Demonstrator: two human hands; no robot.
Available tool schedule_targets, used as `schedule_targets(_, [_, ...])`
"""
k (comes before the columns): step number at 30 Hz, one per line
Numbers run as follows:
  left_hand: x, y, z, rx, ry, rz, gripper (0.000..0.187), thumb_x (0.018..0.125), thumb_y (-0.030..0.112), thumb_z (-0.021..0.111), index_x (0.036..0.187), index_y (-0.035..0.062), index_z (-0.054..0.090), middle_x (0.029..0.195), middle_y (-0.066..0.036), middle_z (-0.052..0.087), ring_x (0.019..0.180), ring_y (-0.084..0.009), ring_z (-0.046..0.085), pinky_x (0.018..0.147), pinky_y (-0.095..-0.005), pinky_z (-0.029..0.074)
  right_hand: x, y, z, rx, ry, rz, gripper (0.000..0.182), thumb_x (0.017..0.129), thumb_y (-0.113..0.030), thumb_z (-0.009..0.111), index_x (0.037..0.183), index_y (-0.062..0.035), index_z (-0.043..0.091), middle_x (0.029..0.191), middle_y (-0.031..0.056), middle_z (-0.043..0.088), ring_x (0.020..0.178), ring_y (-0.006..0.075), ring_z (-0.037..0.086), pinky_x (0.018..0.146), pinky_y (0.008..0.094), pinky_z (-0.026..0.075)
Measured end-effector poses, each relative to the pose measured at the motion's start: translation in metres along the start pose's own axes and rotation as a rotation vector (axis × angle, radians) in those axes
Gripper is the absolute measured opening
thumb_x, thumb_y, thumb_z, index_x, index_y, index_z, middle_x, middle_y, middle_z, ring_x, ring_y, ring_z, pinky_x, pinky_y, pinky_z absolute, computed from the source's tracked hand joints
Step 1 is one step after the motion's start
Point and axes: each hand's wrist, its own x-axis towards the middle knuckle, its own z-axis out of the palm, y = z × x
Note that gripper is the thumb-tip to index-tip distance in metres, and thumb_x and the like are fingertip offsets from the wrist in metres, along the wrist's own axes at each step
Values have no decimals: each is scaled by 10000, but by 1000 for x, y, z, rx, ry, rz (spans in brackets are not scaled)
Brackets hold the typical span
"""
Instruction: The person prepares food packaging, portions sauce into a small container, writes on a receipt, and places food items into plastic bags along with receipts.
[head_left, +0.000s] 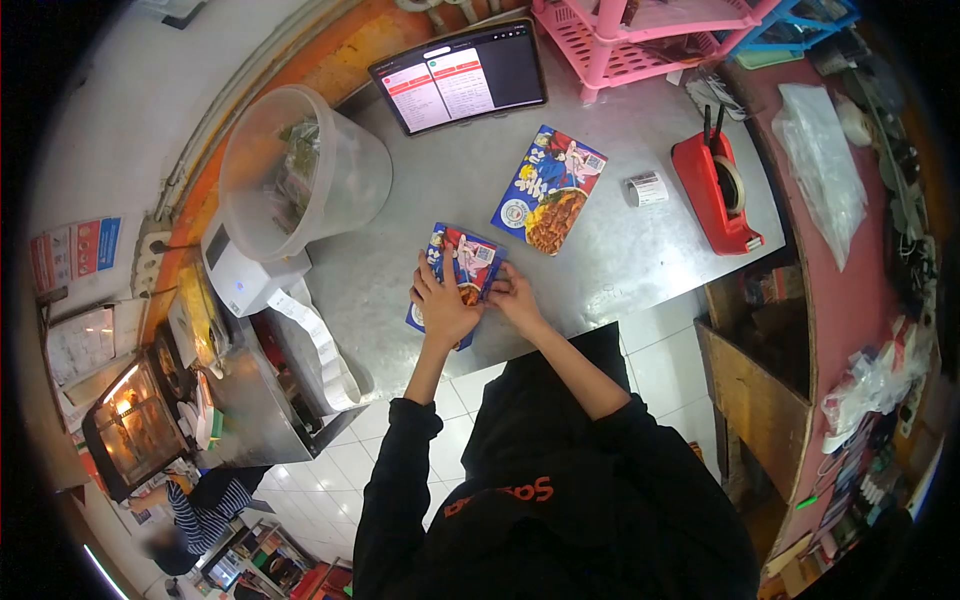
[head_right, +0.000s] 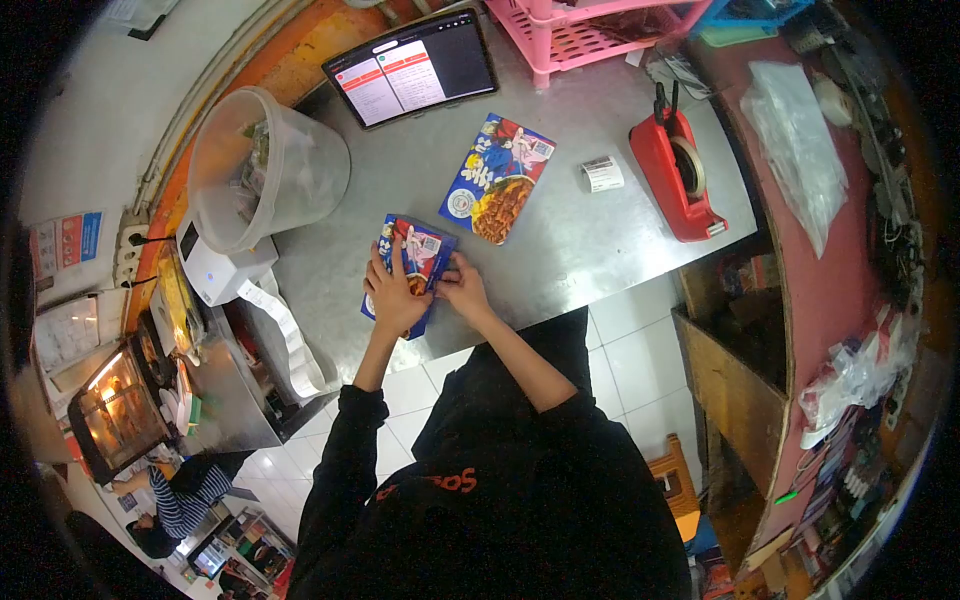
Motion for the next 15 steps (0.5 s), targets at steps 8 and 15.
schedule_targets(8, [-3,6,5,76,83,59,945,544,261,654,1346,145,168,1341,-274,122,1154,-460,227,927,-553,175,1,-6,-5,77,-48,97,601,716,34,531,1255,-55,281,936,103,566,852,180,571,702,303,503])
schedule_targets(15, [-4,5,13,36,229,44,956,555,262,642,1350,91,140,1354,-269,107,1151,-458,232,929,-552,170,-5,-14,3,-45,-86,10,635,722,-120,628,1244,-26,279,1009,86,536,938,169,521,802,308,438])
